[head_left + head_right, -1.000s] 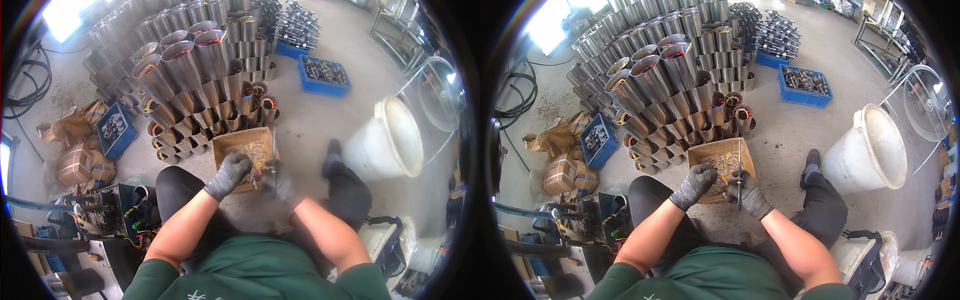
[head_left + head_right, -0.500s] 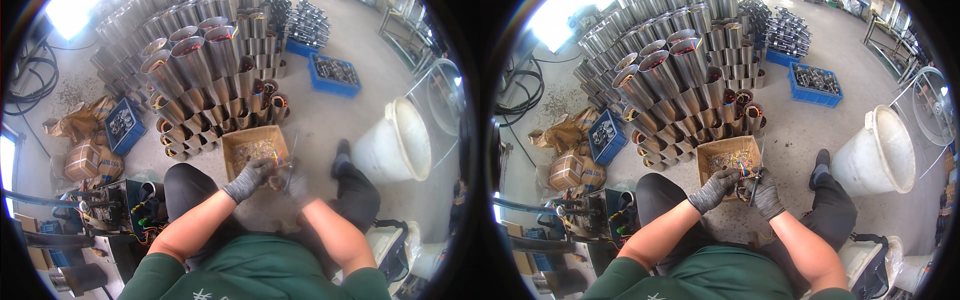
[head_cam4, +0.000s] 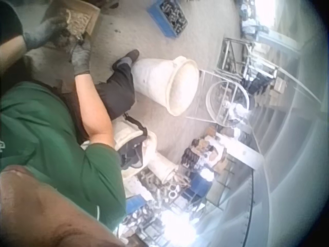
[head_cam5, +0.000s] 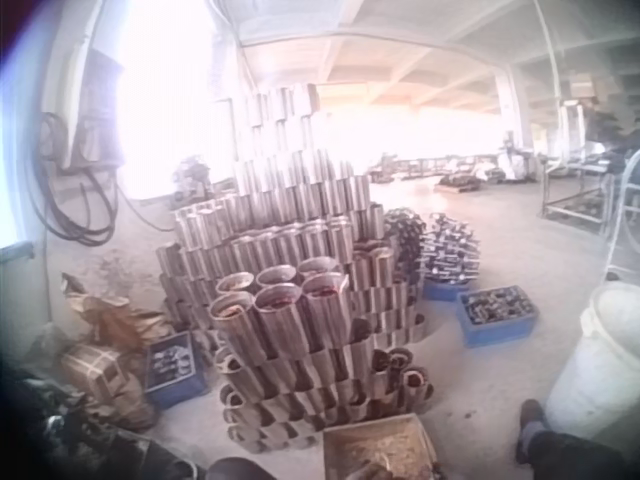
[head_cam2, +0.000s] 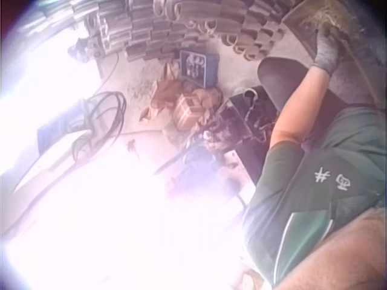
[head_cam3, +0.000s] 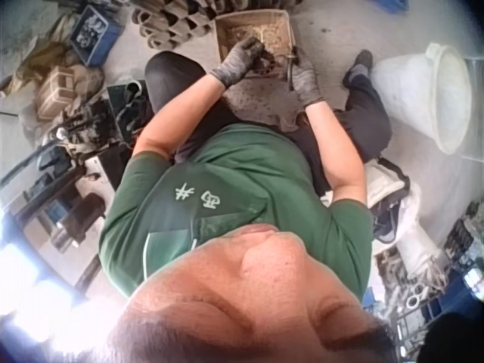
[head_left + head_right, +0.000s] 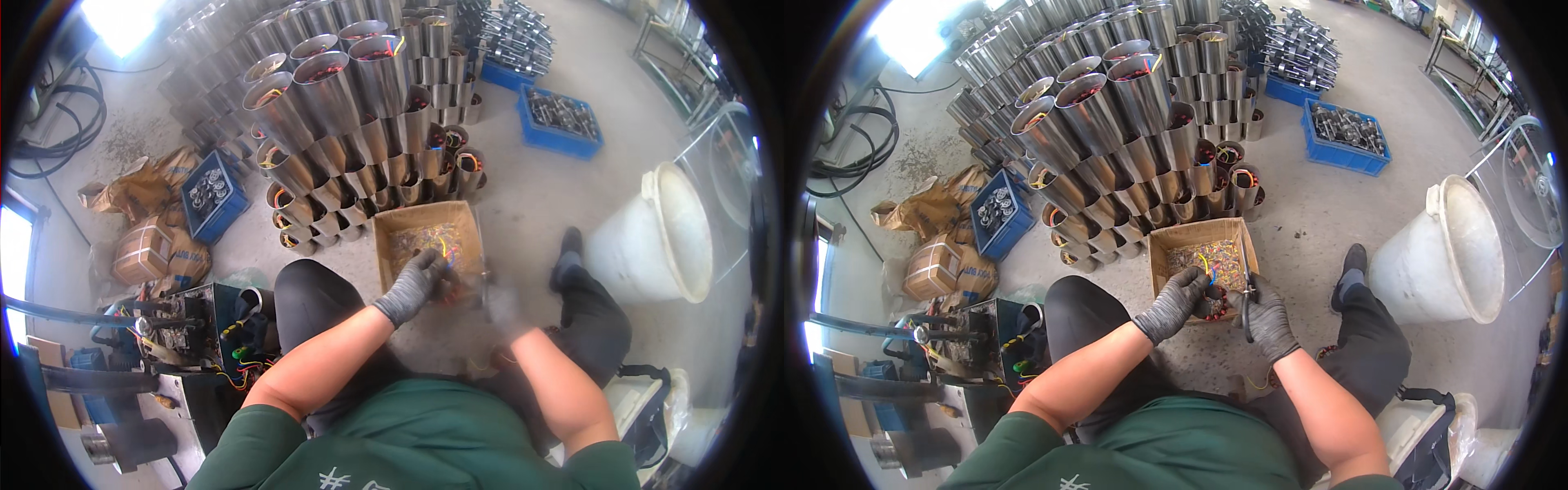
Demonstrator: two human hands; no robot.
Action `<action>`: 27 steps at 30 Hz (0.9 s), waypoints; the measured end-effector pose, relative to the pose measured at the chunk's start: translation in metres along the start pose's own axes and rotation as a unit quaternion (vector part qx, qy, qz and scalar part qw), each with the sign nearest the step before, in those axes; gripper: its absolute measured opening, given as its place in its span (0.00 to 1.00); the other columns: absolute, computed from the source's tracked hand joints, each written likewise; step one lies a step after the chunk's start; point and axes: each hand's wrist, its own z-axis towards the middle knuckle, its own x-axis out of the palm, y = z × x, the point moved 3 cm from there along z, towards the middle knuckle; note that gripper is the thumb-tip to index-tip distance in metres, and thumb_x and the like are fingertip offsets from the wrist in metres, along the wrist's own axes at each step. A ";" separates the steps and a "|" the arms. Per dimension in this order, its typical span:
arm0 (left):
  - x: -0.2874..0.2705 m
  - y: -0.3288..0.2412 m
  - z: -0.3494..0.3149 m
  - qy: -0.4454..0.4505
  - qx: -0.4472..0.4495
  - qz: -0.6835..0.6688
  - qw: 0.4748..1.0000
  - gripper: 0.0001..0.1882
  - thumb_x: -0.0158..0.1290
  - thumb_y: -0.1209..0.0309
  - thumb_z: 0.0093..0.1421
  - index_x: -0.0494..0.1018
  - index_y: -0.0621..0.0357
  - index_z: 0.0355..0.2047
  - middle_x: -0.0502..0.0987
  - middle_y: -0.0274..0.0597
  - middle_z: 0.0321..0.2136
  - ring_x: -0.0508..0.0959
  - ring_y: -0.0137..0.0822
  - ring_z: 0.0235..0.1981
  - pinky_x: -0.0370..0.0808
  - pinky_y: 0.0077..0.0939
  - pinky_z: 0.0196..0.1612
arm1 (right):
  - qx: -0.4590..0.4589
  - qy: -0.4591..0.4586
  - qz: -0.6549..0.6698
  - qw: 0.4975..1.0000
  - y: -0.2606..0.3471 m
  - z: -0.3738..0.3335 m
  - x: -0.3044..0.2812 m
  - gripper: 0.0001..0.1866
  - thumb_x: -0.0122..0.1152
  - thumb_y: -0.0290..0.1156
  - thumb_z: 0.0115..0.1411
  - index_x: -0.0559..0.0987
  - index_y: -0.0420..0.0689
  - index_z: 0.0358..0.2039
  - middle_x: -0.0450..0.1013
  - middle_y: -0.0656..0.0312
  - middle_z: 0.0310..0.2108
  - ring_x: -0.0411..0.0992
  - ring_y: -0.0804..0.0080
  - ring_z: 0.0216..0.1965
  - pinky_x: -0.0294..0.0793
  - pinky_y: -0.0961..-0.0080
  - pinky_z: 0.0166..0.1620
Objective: The person is using pliers to strip insulation from wires on motor stators in a factory setting.
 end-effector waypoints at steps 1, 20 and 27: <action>0.000 0.001 0.003 -0.015 0.025 -0.025 0.999 0.11 0.47 0.62 0.68 0.70 0.56 0.41 0.76 0.33 0.26 0.73 0.23 0.22 0.70 0.19 0.24 | 0.038 -0.016 0.002 0.999 0.000 -0.001 -0.004 0.16 0.64 0.28 0.58 0.73 0.46 0.47 0.71 0.70 0.27 0.65 0.83 0.18 0.63 0.84 0.18; -0.012 -0.002 0.002 -0.123 -0.001 -0.007 0.992 0.07 0.53 0.73 0.63 0.76 0.63 0.38 0.76 0.32 0.24 0.72 0.22 0.22 0.71 0.19 0.29 | 0.127 0.099 -0.133 0.978 0.005 -0.030 0.014 0.25 0.61 0.47 0.61 0.69 0.51 0.55 0.65 0.68 0.20 0.65 0.78 0.15 0.68 0.76 0.19; -0.011 0.009 0.011 -0.107 0.011 -0.009 0.994 0.10 0.55 0.73 0.62 0.77 0.64 0.42 0.79 0.36 0.29 0.73 0.24 0.27 0.73 0.20 0.33 | 0.099 0.158 -0.135 0.973 -0.026 -0.004 0.015 0.23 0.61 0.46 0.61 0.71 0.49 0.52 0.68 0.67 0.24 0.69 0.76 0.22 0.71 0.78 0.26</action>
